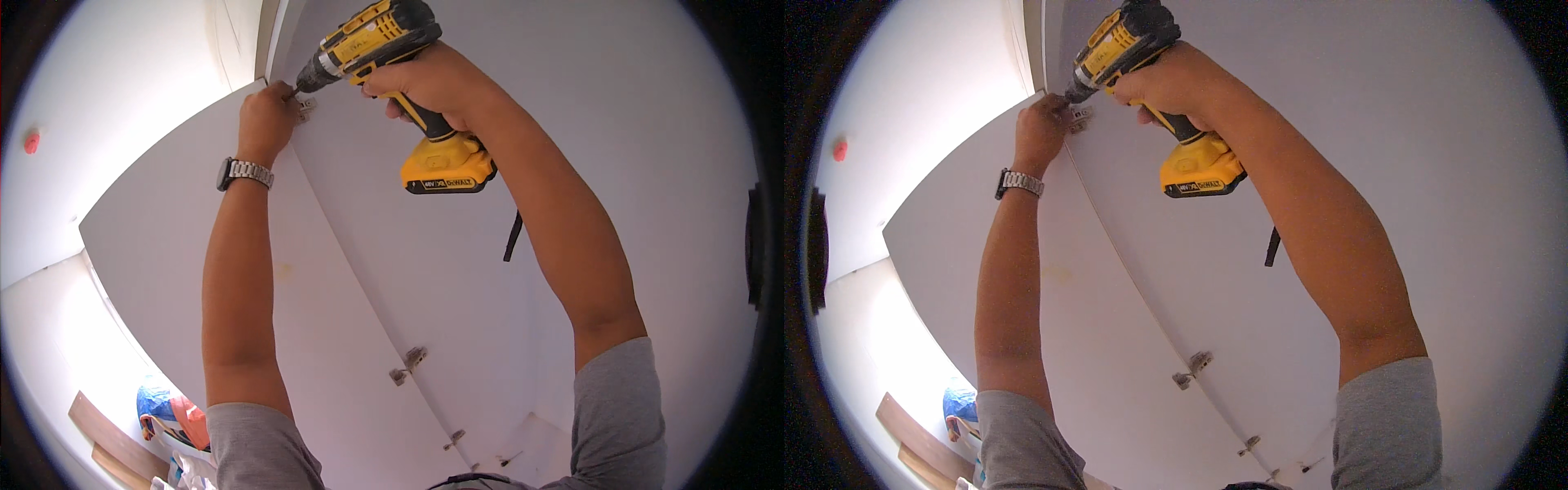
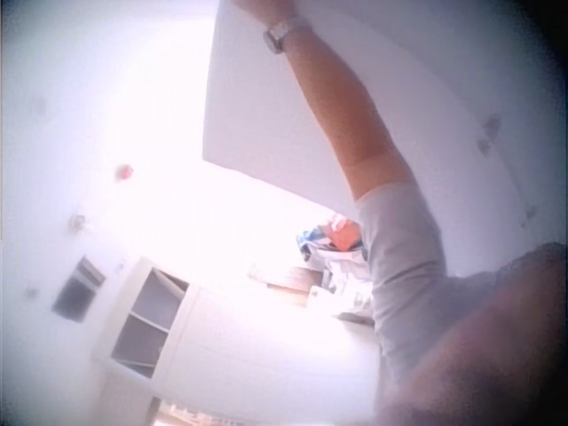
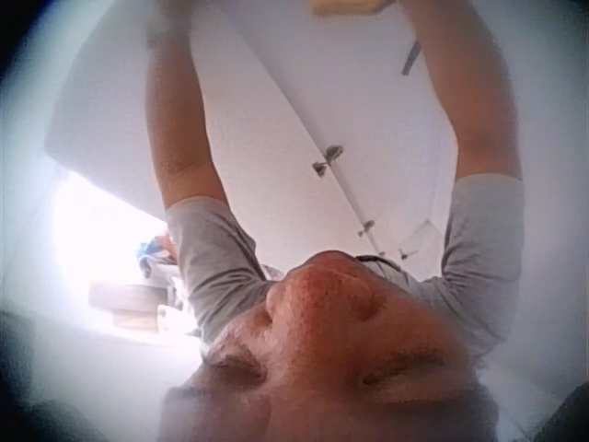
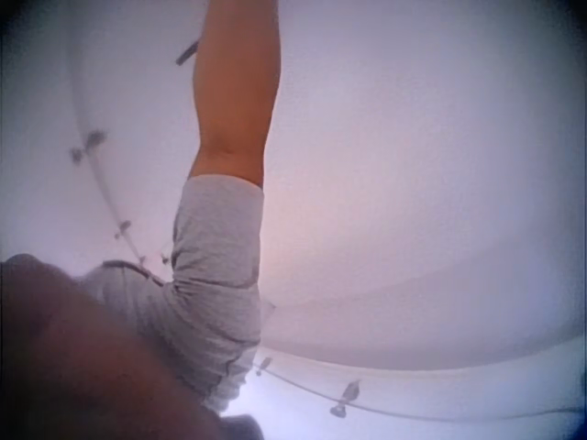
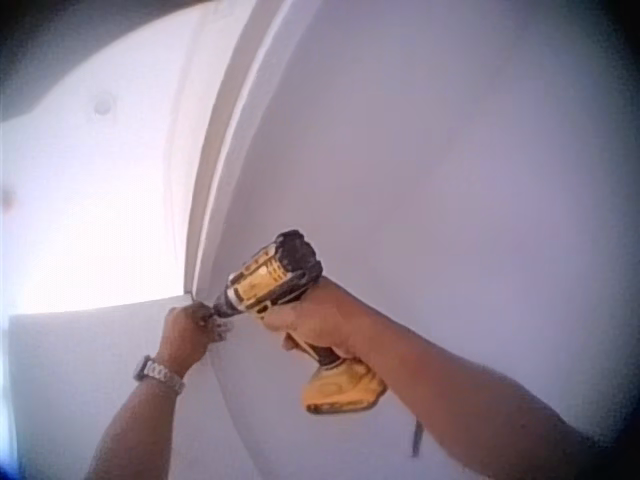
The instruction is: The person installs a cabinet door by securing the hinges to the cabinet frame with a power drill and screws.
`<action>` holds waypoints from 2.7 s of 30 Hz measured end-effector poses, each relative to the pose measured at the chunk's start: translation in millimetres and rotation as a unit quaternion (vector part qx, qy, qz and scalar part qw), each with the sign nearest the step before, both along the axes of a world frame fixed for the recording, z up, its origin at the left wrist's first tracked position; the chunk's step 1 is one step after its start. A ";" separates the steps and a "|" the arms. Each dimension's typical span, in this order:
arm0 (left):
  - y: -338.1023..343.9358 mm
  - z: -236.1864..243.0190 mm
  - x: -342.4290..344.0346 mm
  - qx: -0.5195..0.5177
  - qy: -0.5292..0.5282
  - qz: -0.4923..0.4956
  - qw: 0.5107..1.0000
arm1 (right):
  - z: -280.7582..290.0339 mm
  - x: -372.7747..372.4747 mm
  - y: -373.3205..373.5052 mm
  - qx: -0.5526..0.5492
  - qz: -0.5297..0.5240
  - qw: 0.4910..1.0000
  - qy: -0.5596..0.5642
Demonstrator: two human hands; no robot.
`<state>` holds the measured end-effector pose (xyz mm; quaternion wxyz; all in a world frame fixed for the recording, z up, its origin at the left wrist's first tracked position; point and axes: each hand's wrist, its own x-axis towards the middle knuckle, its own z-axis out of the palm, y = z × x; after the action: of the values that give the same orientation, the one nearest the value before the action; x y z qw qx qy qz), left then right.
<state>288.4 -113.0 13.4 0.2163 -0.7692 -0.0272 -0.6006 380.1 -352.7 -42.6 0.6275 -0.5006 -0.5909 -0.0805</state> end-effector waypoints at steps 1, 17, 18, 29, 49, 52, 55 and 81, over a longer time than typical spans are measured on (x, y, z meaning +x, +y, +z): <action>3.0 0.7 -1.1 -0.004 -0.007 -0.021 1.000 | 0.4 0.8 1.6 0.004 -0.002 1.000 -0.001; -0.7 -4.7 -24.1 -0.017 0.067 -0.002 0.998 | 5.8 13.0 -7.3 -0.040 0.047 0.998 -0.005; -1.6 -3.4 -24.8 -0.004 0.076 0.014 0.997 | 8.8 12.5 -12.4 -0.080 0.090 0.993 0.000; -6.8 -0.8 -25.3 -0.034 0.085 0.043 0.995 | -10.5 23.0 9.2 0.027 0.045 0.998 -0.018; -16.2 -8.4 -25.4 -0.038 0.101 0.111 0.988 | 1.7 14.3 -11.2 -0.070 0.071 0.994 0.034; -12.9 -10.4 -27.3 0.005 0.106 0.087 0.991 | -2.6 14.1 -8.9 -0.079 0.062 0.994 0.043; -14.1 -16.4 -27.9 0.012 0.103 0.070 0.992 | -17.7 25.4 2.4 -0.010 0.037 0.999 -0.030; -20.7 -4.3 1.3 0.029 0.033 0.073 0.996 | -22.7 6.2 -9.3 0.051 -0.126 0.989 -0.063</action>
<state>289.6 -133.7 9.1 0.2823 -0.7778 -0.0587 -0.5584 386.4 -362.0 -65.3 0.5986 -0.5324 -0.5566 -0.2201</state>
